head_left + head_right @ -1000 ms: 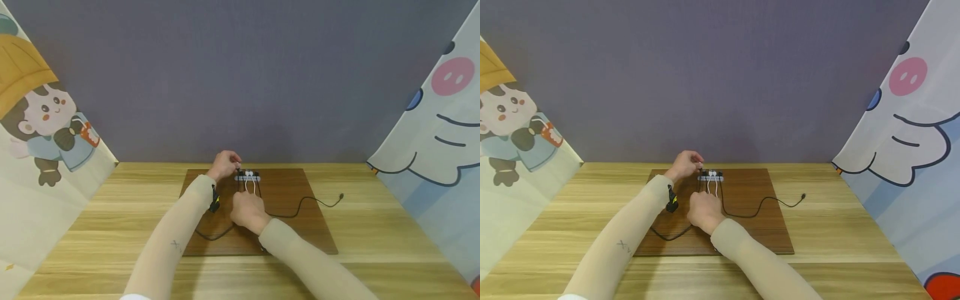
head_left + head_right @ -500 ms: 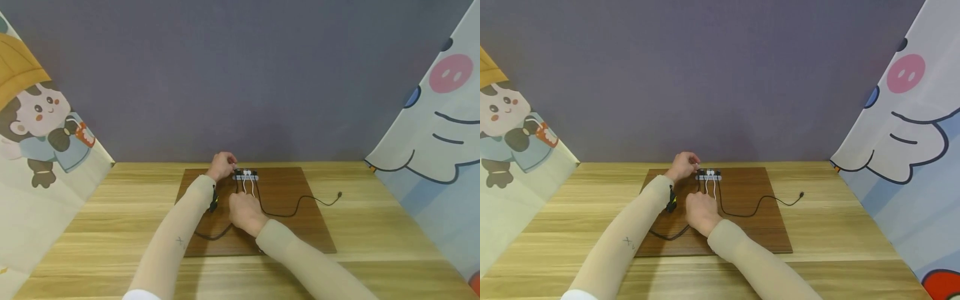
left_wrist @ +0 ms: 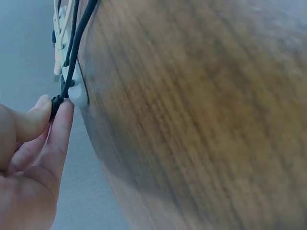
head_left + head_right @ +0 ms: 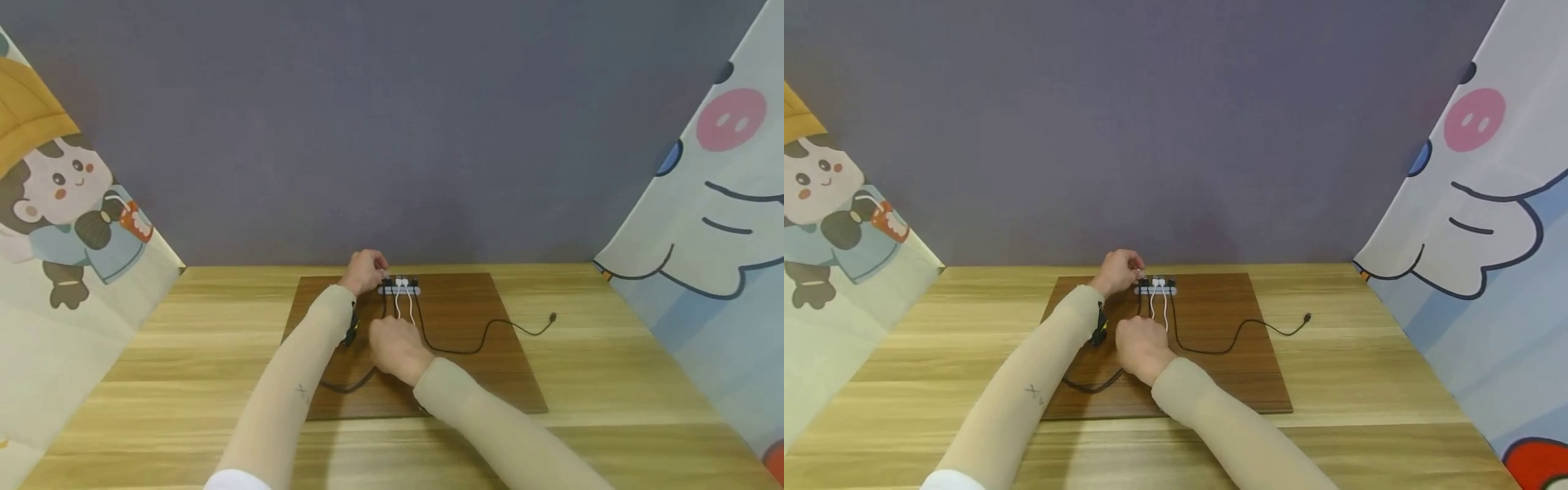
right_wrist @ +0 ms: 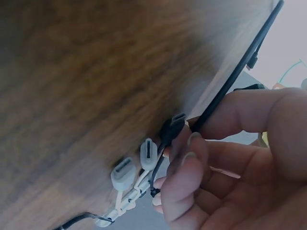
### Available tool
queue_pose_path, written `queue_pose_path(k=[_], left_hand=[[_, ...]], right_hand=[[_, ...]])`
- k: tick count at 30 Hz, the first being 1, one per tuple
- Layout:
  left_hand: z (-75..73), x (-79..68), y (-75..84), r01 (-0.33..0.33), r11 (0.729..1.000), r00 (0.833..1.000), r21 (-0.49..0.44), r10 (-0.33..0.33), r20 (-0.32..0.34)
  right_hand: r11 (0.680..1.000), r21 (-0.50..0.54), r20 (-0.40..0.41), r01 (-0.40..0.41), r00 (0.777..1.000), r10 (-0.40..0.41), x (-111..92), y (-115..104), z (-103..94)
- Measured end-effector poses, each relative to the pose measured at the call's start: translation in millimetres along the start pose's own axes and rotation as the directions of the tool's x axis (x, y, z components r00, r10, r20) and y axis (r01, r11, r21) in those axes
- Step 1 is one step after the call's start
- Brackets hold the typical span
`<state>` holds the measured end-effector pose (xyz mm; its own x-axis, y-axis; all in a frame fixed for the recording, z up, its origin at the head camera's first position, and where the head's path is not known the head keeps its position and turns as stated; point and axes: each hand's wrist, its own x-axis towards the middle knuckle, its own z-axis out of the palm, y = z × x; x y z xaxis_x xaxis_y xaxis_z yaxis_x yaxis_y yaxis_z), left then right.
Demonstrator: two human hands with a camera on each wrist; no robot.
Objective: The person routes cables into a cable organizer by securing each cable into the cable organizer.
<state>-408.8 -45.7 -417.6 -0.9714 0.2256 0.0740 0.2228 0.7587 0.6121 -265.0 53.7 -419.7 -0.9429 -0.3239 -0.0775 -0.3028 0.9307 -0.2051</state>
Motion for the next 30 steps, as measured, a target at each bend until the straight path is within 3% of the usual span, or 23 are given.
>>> queue_pose_path(k=[9,21,30], left_hand=[[1.3,2.9,-1.4,0.004,0.998,1.0,0.065,-0.006,0.026],[4.9,6.5,-2.5,0.013,0.996,0.999,0.084,-0.016,0.036],[6.7,5.5,-3.5,0.023,0.996,0.999,0.086,-0.025,0.026]], right_hand=[[0.999,-0.021,0.018,0.026,0.999,-0.026,1.6,-2.1,1.3],[0.996,-0.061,0.041,0.064,0.997,-0.062,-0.6,-4.4,2.2],[0.996,-0.081,0.041,0.039,0.999,-0.036,2.9,-3.8,2.2]])
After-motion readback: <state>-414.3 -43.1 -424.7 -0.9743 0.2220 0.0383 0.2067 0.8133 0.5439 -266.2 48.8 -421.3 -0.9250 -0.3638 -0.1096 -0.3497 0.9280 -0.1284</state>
